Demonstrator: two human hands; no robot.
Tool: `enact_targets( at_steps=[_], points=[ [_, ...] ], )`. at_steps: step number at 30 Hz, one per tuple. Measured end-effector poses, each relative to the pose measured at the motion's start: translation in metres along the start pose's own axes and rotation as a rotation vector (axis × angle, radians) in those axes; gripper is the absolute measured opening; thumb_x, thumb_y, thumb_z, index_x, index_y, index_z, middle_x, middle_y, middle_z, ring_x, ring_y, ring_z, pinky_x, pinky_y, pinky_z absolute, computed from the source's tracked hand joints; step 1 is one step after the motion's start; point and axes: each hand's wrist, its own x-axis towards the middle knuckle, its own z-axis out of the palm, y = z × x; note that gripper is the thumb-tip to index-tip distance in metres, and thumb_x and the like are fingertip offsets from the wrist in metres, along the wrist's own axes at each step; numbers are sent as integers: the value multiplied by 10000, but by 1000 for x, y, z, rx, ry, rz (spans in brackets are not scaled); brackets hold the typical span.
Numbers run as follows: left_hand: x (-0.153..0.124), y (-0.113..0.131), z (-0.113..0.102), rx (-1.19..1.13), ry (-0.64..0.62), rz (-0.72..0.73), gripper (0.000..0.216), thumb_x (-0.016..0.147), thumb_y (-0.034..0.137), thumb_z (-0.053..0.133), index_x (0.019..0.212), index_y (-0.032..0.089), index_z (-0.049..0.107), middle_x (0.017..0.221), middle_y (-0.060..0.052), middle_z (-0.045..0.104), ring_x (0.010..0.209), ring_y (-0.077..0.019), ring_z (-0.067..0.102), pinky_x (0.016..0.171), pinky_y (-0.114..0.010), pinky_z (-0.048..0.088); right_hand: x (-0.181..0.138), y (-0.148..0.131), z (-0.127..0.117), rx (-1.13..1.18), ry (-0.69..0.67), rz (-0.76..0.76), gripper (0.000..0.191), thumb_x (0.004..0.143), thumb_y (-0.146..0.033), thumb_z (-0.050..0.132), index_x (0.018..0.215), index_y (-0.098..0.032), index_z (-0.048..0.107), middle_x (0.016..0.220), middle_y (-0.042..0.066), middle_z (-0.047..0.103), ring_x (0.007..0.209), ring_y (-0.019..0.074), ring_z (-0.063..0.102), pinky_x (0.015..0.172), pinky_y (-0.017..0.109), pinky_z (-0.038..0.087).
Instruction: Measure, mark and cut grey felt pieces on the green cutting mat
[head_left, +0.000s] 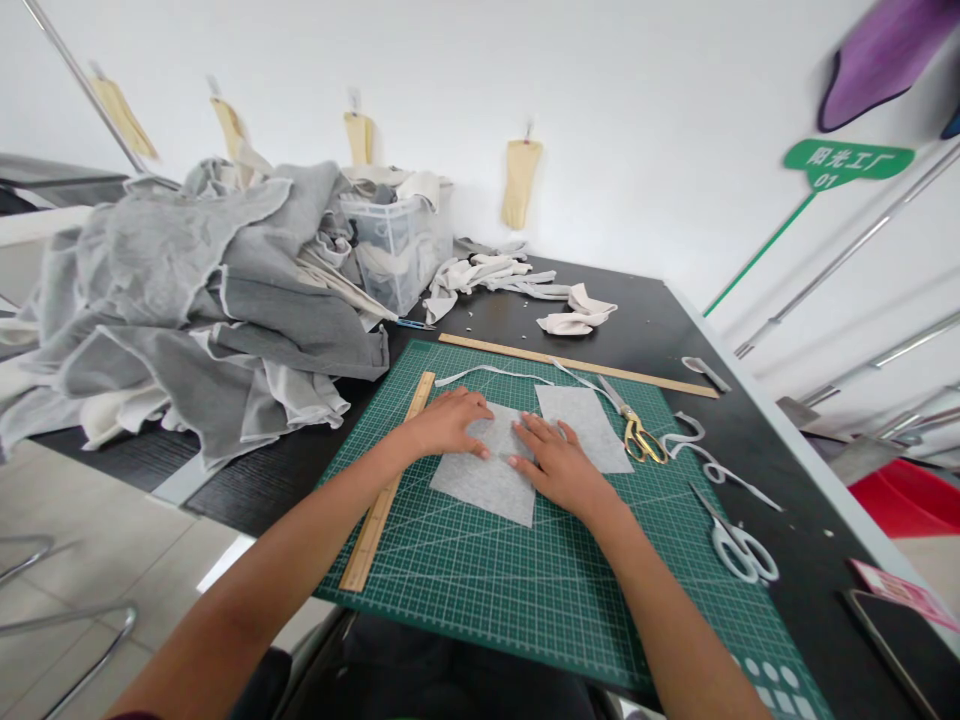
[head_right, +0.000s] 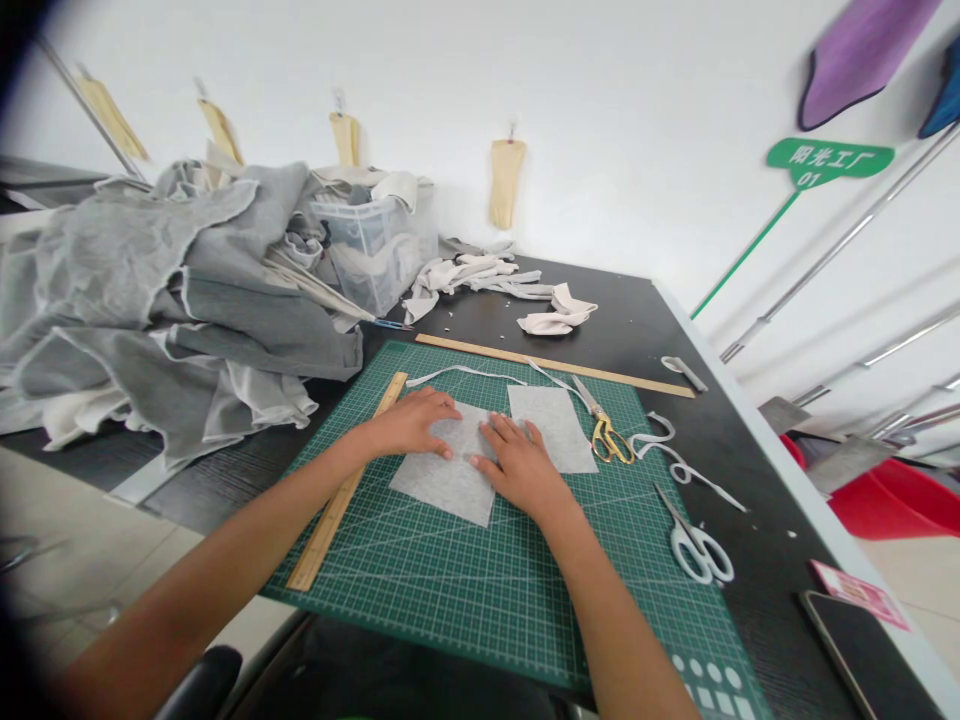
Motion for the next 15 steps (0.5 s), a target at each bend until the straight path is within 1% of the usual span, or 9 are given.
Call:
enact_targets(
  at_steps=[6,9,12,15],
  points=[
    [-3,1,-4,23,-40,8,579,821,527,712,1341,305,589,1393,-40,557,1257,-293,482,1043,-429,365,-4,-12,-5,-45,-33,41,672,983,-566,461,1506,-145,436,1592,204,374,1463,348,347,1164,568,247],
    [-5,4,-8,73,-55,2,554,856,493,667,1365,294,573,1433,-53,535,1287,-308,469,1056,-459,356,-4,-16,-6,-62,-12,28,720,957,-612,484,1484,-121,464,1569,226,404,1454,362,355,1179,585,203],
    [-6,6,-11,94,-81,-3,618,840,571,649,1382,289,557,1463,-67,513,1312,-321,453,1072,-476,345,-2,-16,-5,-40,0,-55,692,960,-611,486,1472,-145,488,1573,207,405,1463,348,342,1202,569,162],
    [-6,5,-12,92,-120,8,756,785,674,654,1423,295,511,1501,-78,473,1349,-328,423,1096,-482,327,0,-15,-3,14,-31,-119,645,992,-559,458,1502,-165,455,1594,177,382,1476,317,330,1207,516,210]
  ],
)
